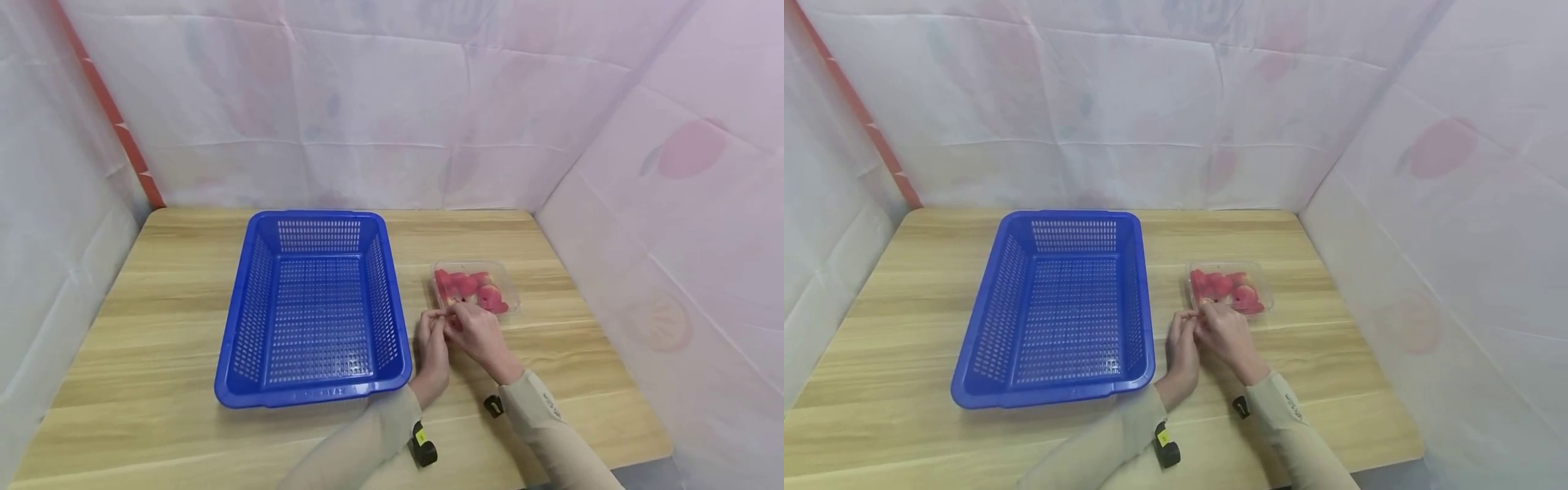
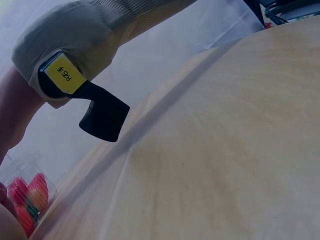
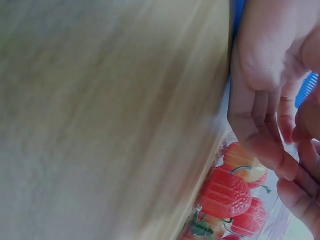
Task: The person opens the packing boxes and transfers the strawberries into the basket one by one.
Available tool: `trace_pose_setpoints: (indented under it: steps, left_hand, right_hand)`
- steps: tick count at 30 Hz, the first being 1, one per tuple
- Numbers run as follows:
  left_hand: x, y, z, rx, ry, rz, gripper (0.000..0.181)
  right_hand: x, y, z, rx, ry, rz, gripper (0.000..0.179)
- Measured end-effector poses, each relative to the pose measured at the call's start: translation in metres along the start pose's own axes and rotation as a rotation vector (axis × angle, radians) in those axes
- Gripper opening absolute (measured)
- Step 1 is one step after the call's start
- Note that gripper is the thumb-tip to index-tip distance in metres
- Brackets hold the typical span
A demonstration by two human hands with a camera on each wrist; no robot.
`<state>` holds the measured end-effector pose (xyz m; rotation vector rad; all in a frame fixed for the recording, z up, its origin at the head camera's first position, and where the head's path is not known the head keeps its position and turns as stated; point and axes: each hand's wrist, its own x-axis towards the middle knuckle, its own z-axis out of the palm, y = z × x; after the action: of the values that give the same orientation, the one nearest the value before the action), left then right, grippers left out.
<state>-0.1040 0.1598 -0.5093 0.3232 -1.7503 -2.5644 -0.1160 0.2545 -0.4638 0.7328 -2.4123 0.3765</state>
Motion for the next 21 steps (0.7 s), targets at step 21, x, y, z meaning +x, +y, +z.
trace_pose_setpoints:
  steps: [21]
  left_hand:
    - [0.004, 0.001, 0.000, -0.040, -0.006, -0.041, 0.008]
  right_hand:
    - [0.005, 0.001, -0.013, 0.099, -0.105, -0.003, 0.023]
